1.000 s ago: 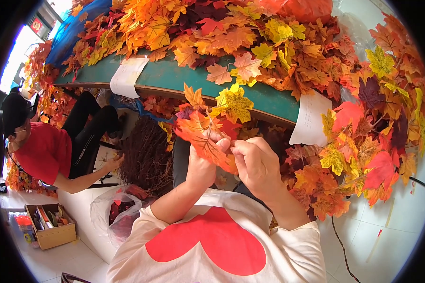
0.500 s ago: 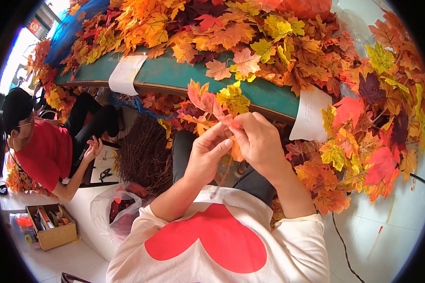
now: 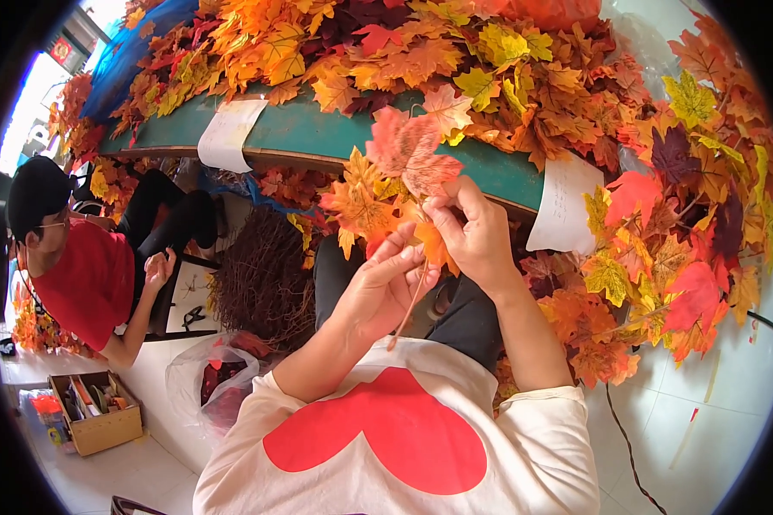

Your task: The person assembles artificial autumn leaves onto branch stems by hand.

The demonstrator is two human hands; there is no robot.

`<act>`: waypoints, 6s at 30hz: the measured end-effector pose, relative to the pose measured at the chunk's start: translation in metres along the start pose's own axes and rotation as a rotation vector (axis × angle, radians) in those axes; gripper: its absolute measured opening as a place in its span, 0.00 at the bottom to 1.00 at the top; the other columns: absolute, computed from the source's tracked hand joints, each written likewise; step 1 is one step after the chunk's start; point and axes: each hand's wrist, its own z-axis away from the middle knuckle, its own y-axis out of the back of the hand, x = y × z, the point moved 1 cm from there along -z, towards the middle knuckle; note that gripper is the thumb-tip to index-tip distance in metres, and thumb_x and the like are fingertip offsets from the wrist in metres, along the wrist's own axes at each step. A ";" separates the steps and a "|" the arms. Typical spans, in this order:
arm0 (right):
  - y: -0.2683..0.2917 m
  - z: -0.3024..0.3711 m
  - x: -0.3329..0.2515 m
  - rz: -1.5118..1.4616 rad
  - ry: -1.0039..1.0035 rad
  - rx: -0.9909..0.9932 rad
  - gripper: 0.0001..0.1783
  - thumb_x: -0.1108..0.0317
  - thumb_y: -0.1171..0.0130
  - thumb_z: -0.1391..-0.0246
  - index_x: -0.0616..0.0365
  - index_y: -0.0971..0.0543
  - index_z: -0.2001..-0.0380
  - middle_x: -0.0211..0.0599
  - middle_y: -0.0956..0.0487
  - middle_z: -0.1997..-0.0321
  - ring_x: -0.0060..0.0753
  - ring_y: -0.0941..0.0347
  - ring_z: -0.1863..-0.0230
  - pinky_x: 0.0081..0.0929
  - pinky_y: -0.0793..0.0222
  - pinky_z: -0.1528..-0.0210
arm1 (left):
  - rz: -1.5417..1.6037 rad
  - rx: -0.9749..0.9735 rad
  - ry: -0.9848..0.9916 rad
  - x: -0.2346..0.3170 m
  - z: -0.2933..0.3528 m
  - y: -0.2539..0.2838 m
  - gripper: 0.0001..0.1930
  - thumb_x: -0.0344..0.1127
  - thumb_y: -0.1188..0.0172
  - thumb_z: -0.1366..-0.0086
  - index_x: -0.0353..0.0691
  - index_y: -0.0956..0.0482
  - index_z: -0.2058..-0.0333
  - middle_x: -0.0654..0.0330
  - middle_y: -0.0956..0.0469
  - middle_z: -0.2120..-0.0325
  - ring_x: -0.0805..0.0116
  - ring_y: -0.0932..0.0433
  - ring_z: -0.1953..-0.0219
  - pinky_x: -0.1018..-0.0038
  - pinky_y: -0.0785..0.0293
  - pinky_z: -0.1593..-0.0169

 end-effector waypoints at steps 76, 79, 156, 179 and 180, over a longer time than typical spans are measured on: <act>0.338 -0.143 0.172 0.610 -0.129 0.603 0.13 0.67 0.44 0.49 0.62 0.25 0.61 0.34 0.25 0.64 0.25 0.29 0.62 0.23 0.31 0.60 | -0.343 -0.030 -0.234 0.017 -0.032 0.019 0.05 0.27 0.50 0.37 0.35 0.25 0.65 0.62 0.24 0.69 0.75 0.26 0.69 0.77 0.28 0.61; 0.306 -0.157 0.173 0.819 -0.073 0.451 0.12 0.65 0.42 0.52 0.63 0.26 0.68 0.42 0.24 0.67 0.39 0.28 0.62 0.33 0.32 0.60 | -0.409 -0.008 -0.213 0.018 -0.031 0.022 0.08 0.28 0.49 0.37 0.33 0.24 0.62 0.61 0.23 0.69 0.75 0.26 0.71 0.77 0.28 0.61; -0.014 0.022 -0.036 0.225 0.154 -0.064 0.16 0.79 0.38 0.59 0.60 0.23 0.62 0.38 0.22 0.66 0.31 0.24 0.68 0.21 0.27 0.66 | -0.495 0.096 -0.526 0.008 -0.009 0.010 0.07 0.30 0.45 0.38 0.35 0.25 0.63 0.65 0.23 0.68 0.81 0.27 0.67 0.83 0.31 0.61; -0.009 0.019 -0.007 -0.414 -0.270 -0.106 0.12 0.81 0.43 0.52 0.65 0.24 0.62 0.33 0.22 0.66 0.18 0.27 0.65 0.16 0.30 0.60 | -0.903 0.108 -0.369 0.017 -0.010 0.015 0.12 0.25 0.43 0.42 0.36 0.22 0.59 0.65 0.21 0.69 0.79 0.25 0.71 0.81 0.29 0.67; -0.006 0.015 -0.004 -0.416 -0.272 -0.104 0.12 0.81 0.43 0.52 0.65 0.24 0.62 0.33 0.22 0.66 0.18 0.27 0.65 0.16 0.30 0.60 | -0.695 0.061 -0.314 0.018 -0.013 0.015 0.13 0.25 0.43 0.42 0.35 0.23 0.57 0.65 0.22 0.66 0.80 0.25 0.70 0.83 0.30 0.68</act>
